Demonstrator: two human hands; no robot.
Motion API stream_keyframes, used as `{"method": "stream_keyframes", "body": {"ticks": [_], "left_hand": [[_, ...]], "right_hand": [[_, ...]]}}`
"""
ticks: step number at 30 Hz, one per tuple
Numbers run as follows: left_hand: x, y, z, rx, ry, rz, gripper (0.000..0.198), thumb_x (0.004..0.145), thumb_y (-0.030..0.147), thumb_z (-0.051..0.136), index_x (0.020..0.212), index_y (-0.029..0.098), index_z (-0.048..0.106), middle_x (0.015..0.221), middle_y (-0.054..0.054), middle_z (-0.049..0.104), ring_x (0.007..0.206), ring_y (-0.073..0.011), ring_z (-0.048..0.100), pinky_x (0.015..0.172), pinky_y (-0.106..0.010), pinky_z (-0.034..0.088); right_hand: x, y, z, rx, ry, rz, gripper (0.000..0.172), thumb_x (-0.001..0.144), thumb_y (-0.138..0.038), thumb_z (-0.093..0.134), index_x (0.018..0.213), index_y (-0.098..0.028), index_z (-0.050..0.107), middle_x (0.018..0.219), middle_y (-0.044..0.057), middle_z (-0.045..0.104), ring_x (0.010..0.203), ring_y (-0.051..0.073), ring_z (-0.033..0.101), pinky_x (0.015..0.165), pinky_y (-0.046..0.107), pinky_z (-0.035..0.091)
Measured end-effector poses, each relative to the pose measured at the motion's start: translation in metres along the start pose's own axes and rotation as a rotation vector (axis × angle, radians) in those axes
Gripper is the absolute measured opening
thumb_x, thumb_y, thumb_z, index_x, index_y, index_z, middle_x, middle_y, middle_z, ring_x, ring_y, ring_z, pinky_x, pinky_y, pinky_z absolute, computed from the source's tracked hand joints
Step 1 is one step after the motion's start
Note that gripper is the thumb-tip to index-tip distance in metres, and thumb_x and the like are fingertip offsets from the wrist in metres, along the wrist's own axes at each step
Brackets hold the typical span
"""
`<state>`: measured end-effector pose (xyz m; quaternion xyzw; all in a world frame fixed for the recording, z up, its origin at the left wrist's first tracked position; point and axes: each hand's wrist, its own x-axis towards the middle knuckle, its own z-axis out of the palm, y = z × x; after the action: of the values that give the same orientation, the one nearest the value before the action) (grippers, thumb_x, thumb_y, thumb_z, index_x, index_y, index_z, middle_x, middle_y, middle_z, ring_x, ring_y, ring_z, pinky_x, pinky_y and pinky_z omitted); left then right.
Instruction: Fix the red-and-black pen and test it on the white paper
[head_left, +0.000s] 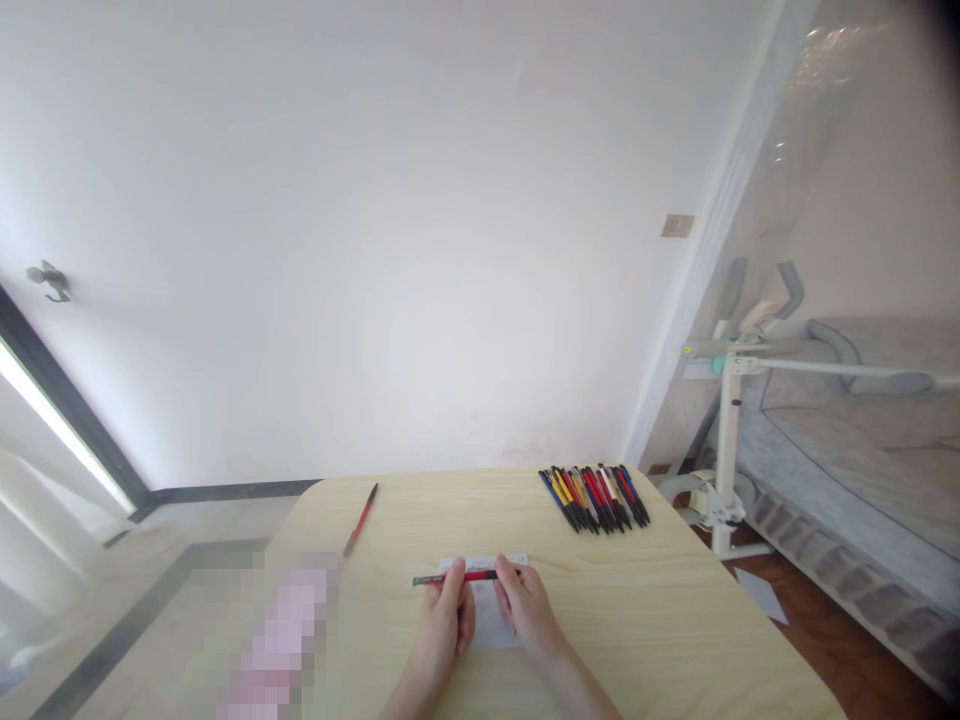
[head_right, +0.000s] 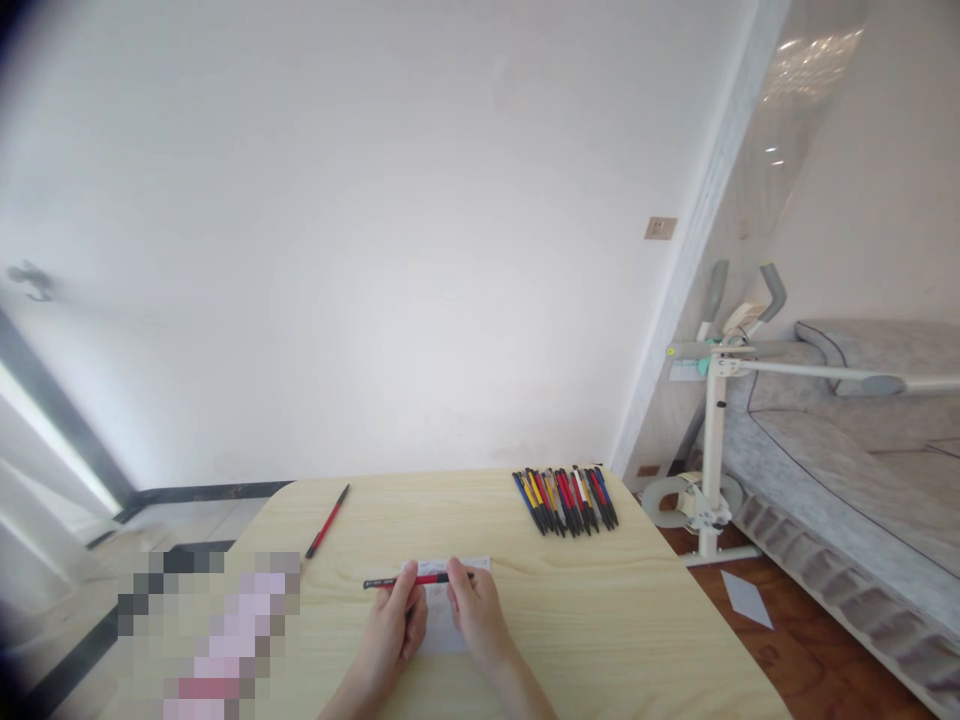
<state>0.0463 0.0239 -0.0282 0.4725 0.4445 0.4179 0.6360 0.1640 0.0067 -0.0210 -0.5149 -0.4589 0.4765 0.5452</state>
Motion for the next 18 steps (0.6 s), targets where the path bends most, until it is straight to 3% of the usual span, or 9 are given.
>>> {"method": "stream_keyframes", "body": {"ticks": [6, 9, 11, 12, 14, 16, 18], "left_hand": [[-0.001, 0.002, 0.003, -0.022, 0.030, 0.000, 0.060, 0.077, 0.060, 0.038, 0.032, 0.020, 0.033, 0.025, 0.004, 0.029, 0.024, -0.0057, 0.025, 0.029, -0.021, 0.015], [-0.004, 0.015, -0.001, -0.187, 0.004, 0.059, 0.048, 0.074, 0.054, 0.046, 0.043, 0.017, 0.045, 0.038, -0.001, 0.051, 0.032, -0.0105, 0.044, 0.034, -0.022, 0.031], [-0.005, 0.031, -0.013, -0.335, -0.019, 0.133, 0.036, 0.072, 0.047, 0.051, 0.058, 0.015, 0.057, 0.059, -0.007, 0.065, 0.059, -0.0193, 0.061, 0.055, -0.029, 0.047], [-0.004, 0.042, -0.022, -0.370, -0.009, 0.153, 0.028, 0.070, 0.042, 0.054, 0.065, 0.015, 0.060, 0.070, -0.009, 0.067, 0.072, -0.0227, 0.063, 0.066, -0.033, 0.048], [0.003, 0.065, -0.044, -0.346, 0.012, 0.192, 0.020, 0.070, 0.035, 0.053, 0.071, 0.016, 0.059, 0.078, -0.008, 0.068, 0.080, -0.0245, 0.062, 0.072, -0.036, 0.047], [0.017, 0.087, -0.070, -0.145, 0.096, 0.230, 0.014, 0.070, 0.031, 0.049, 0.072, 0.018, 0.055, 0.061, -0.002, 0.062, 0.061, -0.0195, 0.061, 0.061, -0.033, 0.047], [0.037, 0.105, -0.095, 0.325, 0.200, 0.184, 0.019, 0.072, 0.031, 0.043, 0.078, 0.018, 0.056, 0.048, 0.002, 0.053, 0.043, -0.0166, 0.054, 0.045, -0.028, 0.040]], "right_hand": [[-0.003, 0.003, 0.004, -0.022, -0.002, -0.014, 0.056, 0.078, -0.065, 0.034, 0.044, -0.021, 0.032, 0.032, -0.009, 0.025, 0.028, 0.005, 0.023, 0.033, 0.020, 0.014], [0.001, -0.001, -0.009, -0.077, -0.080, -0.029, 0.054, 0.078, -0.065, 0.035, 0.048, -0.019, 0.040, 0.034, -0.007, 0.035, 0.029, 0.006, 0.031, 0.033, 0.019, 0.021], [0.011, -0.011, -0.035, -0.166, -0.098, -0.060, 0.052, 0.074, -0.066, 0.039, 0.059, -0.017, 0.050, 0.046, -0.001, 0.051, 0.036, 0.009, 0.044, 0.035, 0.019, 0.029], [0.020, -0.017, -0.053, -0.226, -0.053, -0.088, 0.050, 0.074, -0.064, 0.041, 0.065, -0.017, 0.053, 0.056, 0.002, 0.058, 0.044, 0.011, 0.050, 0.039, 0.020, 0.035], [0.040, -0.033, -0.099, -0.395, 0.164, -0.115, 0.044, 0.076, -0.058, 0.044, 0.082, -0.016, 0.057, 0.074, 0.007, 0.064, 0.060, 0.015, 0.059, 0.051, 0.024, 0.044], [0.061, -0.046, -0.146, -0.696, 0.480, -0.108, 0.042, 0.075, -0.054, 0.047, 0.089, -0.016, 0.059, 0.085, 0.009, 0.065, 0.072, 0.018, 0.061, 0.062, 0.026, 0.046], [0.077, -0.056, -0.185, -0.794, 0.640, -0.088, 0.047, 0.071, -0.052, 0.052, 0.093, -0.011, 0.059, 0.094, 0.016, 0.063, 0.086, 0.024, 0.059, 0.073, 0.031, 0.044]]}}
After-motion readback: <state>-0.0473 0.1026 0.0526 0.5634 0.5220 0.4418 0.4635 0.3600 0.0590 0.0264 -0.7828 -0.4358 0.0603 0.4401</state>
